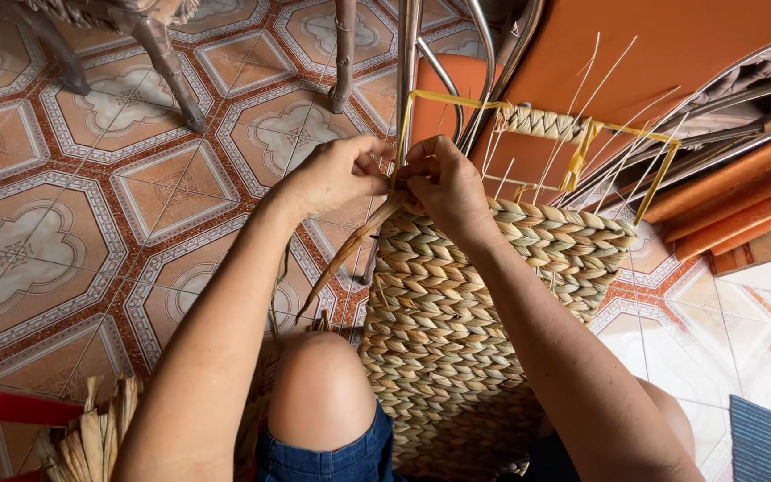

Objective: The person sits on a chair with a woven water hyacinth basket on their lap and weaves flat plant strips around its rim, threading and tightening each strip by hand to build up the basket's upper edge. They repeatedly pull new strips from a bundle beside the chair and work them into the weave.

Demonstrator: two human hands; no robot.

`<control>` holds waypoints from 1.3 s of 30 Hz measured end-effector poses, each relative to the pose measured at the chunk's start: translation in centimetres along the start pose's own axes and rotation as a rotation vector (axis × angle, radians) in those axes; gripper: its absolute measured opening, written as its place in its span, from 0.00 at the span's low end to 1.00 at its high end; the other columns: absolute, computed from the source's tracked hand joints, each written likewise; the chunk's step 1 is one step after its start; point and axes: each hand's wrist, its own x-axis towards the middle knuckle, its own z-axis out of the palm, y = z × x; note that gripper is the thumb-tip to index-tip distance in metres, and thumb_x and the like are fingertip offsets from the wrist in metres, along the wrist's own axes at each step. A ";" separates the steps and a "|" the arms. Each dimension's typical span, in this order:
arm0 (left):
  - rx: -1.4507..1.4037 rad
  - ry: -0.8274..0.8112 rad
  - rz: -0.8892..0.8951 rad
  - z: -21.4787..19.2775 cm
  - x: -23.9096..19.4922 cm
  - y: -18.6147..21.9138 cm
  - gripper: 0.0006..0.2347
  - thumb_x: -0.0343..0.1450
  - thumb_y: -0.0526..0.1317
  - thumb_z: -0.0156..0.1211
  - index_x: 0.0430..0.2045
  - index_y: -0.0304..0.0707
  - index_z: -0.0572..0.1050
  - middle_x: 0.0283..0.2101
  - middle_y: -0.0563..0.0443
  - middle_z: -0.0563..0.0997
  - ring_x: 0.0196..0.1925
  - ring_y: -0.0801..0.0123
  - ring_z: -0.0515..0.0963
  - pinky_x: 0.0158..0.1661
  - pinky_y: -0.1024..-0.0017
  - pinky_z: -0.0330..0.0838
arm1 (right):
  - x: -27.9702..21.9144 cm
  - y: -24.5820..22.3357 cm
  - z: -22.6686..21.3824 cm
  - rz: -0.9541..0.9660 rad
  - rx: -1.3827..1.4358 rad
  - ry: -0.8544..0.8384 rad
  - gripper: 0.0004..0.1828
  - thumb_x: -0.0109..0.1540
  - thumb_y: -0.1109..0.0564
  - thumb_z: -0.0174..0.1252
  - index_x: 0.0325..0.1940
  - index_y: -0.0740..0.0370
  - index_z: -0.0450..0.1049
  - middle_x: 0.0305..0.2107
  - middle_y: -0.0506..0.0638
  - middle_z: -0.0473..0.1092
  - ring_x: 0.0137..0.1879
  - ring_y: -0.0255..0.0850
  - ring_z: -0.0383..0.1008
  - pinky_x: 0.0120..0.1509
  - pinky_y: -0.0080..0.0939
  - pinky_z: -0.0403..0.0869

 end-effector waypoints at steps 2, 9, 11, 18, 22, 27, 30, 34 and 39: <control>0.086 0.000 -0.018 -0.3 -0.8 0.5 0.12 0.64 0.39 0.70 0.39 0.44 0.80 0.37 0.52 0.82 0.44 0.68 0.81 0.49 0.66 0.75 | -0.1 -0.1 -0.3 -0.036 0.126 -0.022 0.12 0.65 0.71 0.54 0.51 0.65 0.66 0.41 0.57 0.78 0.46 0.38 0.81 0.46 0.34 0.83; 0.674 0.265 0.276 -1.3 -4.3 0.8 0.07 0.65 0.39 0.73 0.32 0.39 0.83 0.35 0.51 0.80 0.37 0.64 0.77 0.40 0.63 0.67 | -0.9 -5.4 -1.9 -0.451 -0.533 0.037 0.07 0.67 0.58 0.61 0.49 0.59 0.76 0.38 0.49 0.79 0.43 0.36 0.80 0.50 0.39 0.78; 0.682 0.306 0.293 -1.7 -5.4 1.6 0.06 0.66 0.39 0.73 0.32 0.40 0.83 0.33 0.53 0.81 0.35 0.66 0.77 0.40 0.62 0.64 | -0.3 -6.7 -1.5 -0.716 -0.716 0.062 0.10 0.66 0.55 0.64 0.50 0.58 0.78 0.38 0.50 0.79 0.45 0.41 0.77 0.54 0.49 0.74; 0.619 0.715 0.369 0.6 -12.6 8.2 0.10 0.68 0.42 0.70 0.34 0.34 0.81 0.35 0.46 0.80 0.41 0.57 0.77 0.43 0.60 0.69 | 3.5 -9.2 0.2 -0.468 -1.327 -0.558 0.17 0.65 0.36 0.56 0.39 0.47 0.78 0.25 0.41 0.73 0.38 0.35 0.76 0.81 0.61 0.43; 0.408 0.341 -0.072 7.4 -15.9 7.1 0.17 0.72 0.58 0.62 0.35 0.44 0.82 0.39 0.48 0.83 0.46 0.61 0.81 0.51 0.61 0.75 | 4.4 -8.2 0.6 -0.431 -1.272 -0.564 0.15 0.66 0.34 0.54 0.44 0.42 0.76 0.18 0.43 0.69 0.30 0.37 0.74 0.77 0.52 0.54; 0.278 0.589 0.193 11.2 -11.6 0.4 0.29 0.76 0.54 0.56 0.58 0.20 0.64 0.59 0.17 0.68 0.60 0.37 0.74 0.58 0.52 0.70 | 5.4 -7.8 1.4 -0.473 -1.227 -0.484 0.17 0.68 0.38 0.54 0.45 0.51 0.74 0.20 0.45 0.71 0.26 0.35 0.73 0.51 0.46 0.73; -0.207 0.608 0.205 11.3 -8.5 -0.1 0.24 0.79 0.51 0.53 0.60 0.26 0.61 0.58 0.19 0.67 0.58 0.43 0.75 0.54 0.55 0.72 | 5.8 -6.6 1.7 -0.512 -1.121 -0.413 0.16 0.70 0.42 0.54 0.44 0.56 0.73 0.20 0.46 0.71 0.25 0.34 0.73 0.33 0.42 0.77; -0.580 0.789 0.175 11.2 -4.9 -0.2 0.12 0.79 0.46 0.55 0.44 0.35 0.72 0.40 0.45 0.81 0.39 0.68 0.79 0.38 0.68 0.75 | 6.0 -6.4 1.8 -0.518 -1.048 -0.310 0.16 0.69 0.44 0.56 0.42 0.59 0.72 0.21 0.49 0.73 0.27 0.39 0.76 0.36 0.45 0.78; -0.946 0.788 -0.074 9.7 -4.1 0.8 0.06 0.77 0.41 0.55 0.37 0.39 0.74 0.35 0.57 0.79 0.31 0.79 0.76 0.26 0.78 0.69 | 5.3 -7.2 1.3 -0.477 -0.930 -0.271 0.15 0.68 0.46 0.58 0.42 0.61 0.72 0.23 0.53 0.74 0.29 0.44 0.78 0.37 0.47 0.78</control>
